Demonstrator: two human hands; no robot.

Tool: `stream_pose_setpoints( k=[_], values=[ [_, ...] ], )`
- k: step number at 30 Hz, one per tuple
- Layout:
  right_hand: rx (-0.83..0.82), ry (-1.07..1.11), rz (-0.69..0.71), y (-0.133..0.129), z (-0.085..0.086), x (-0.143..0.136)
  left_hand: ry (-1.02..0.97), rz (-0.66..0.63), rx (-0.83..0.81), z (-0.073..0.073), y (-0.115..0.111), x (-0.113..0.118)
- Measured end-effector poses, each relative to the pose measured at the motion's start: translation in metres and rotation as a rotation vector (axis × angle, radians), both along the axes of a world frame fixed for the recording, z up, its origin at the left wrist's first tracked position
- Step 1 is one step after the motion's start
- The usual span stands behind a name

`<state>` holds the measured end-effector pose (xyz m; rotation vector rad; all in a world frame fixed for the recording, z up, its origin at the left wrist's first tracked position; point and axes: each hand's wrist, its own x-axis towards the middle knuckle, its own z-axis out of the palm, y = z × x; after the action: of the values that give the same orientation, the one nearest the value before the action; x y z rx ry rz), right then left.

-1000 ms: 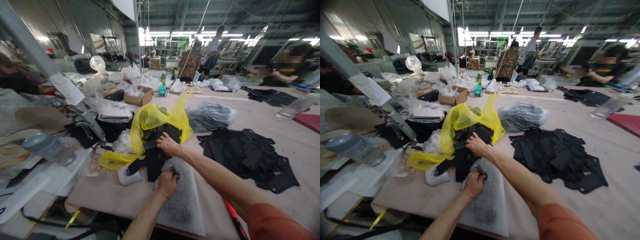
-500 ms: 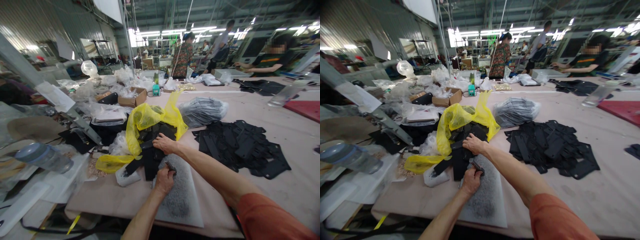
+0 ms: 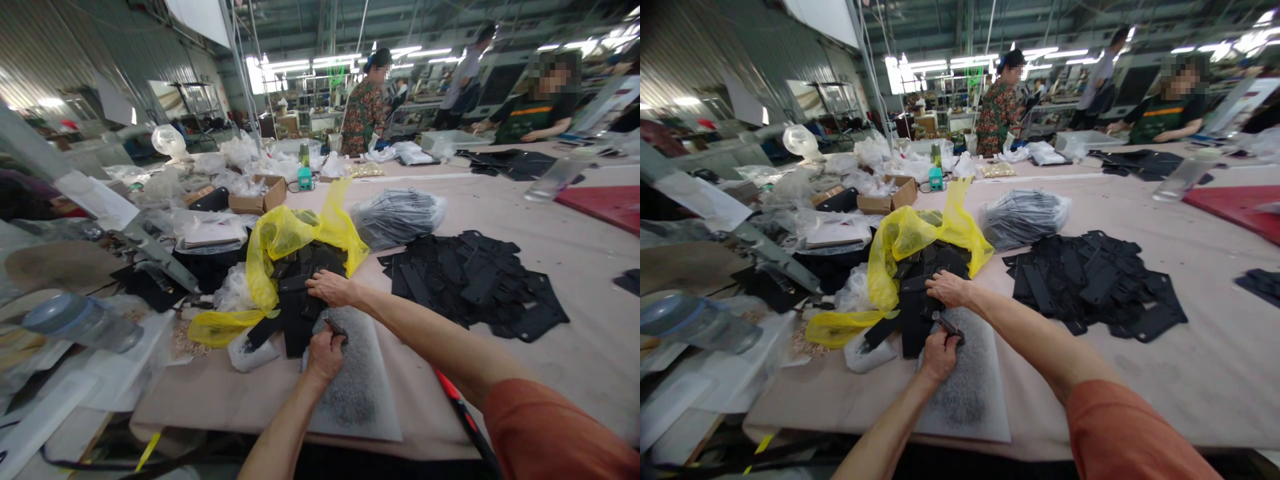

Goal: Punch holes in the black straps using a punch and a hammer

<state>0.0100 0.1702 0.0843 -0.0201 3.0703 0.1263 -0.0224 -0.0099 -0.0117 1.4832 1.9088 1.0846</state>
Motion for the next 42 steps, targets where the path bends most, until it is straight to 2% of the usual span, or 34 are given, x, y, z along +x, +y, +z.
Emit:
stream_pose_setpoints(
  k=[3, 7, 17, 21, 26, 30, 32, 35, 39, 42],
  values=[
    [-0.074, -0.061, -0.032, 0.004, 0.002, -0.008, 0.004, 0.004, 0.0, -0.001, 0.0, 0.0],
    [-0.126, -0.017, -0.066, 0.009, 0.007, -0.011, -0.004, 0.001, 0.016, 0.001, 0.0, 0.001],
    [-0.206, 0.269, -0.316, 0.001, 0.012, 0.018, -0.009, 0.001, 0.023, -0.003, 0.0, 0.0],
    [-0.244, 0.255, -0.269, -0.004, -0.004, 0.034, -0.012, 0.002, 0.03, -0.003, 0.0, 0.001],
    [-0.387, 0.323, -0.164, -0.01, -0.04, 0.059, -0.016, -0.016, 0.061, -0.001, 0.0, 0.0],
    [-0.523, 0.472, -0.284, -0.006, -0.052, 0.066, -0.02, -0.007, 0.069, -0.002, 0.001, 0.0],
    [-0.496, 0.452, -0.358, -0.002, -0.048, 0.063, -0.024, -0.008, 0.075, -0.002, 0.001, 0.0],
    [-0.351, 0.307, -0.388, 0.002, -0.033, 0.054, -0.02, -0.006, 0.076, -0.003, 0.001, 0.001],
    [-0.114, 0.17, -0.3, 0.005, -0.013, 0.042, -0.028, -0.007, 0.088, -0.003, 0.0, 0.001],
    [-0.025, 0.125, -0.253, 0.008, -0.005, 0.035, -0.033, -0.012, 0.091, -0.003, 0.0, 0.001]
  ],
)
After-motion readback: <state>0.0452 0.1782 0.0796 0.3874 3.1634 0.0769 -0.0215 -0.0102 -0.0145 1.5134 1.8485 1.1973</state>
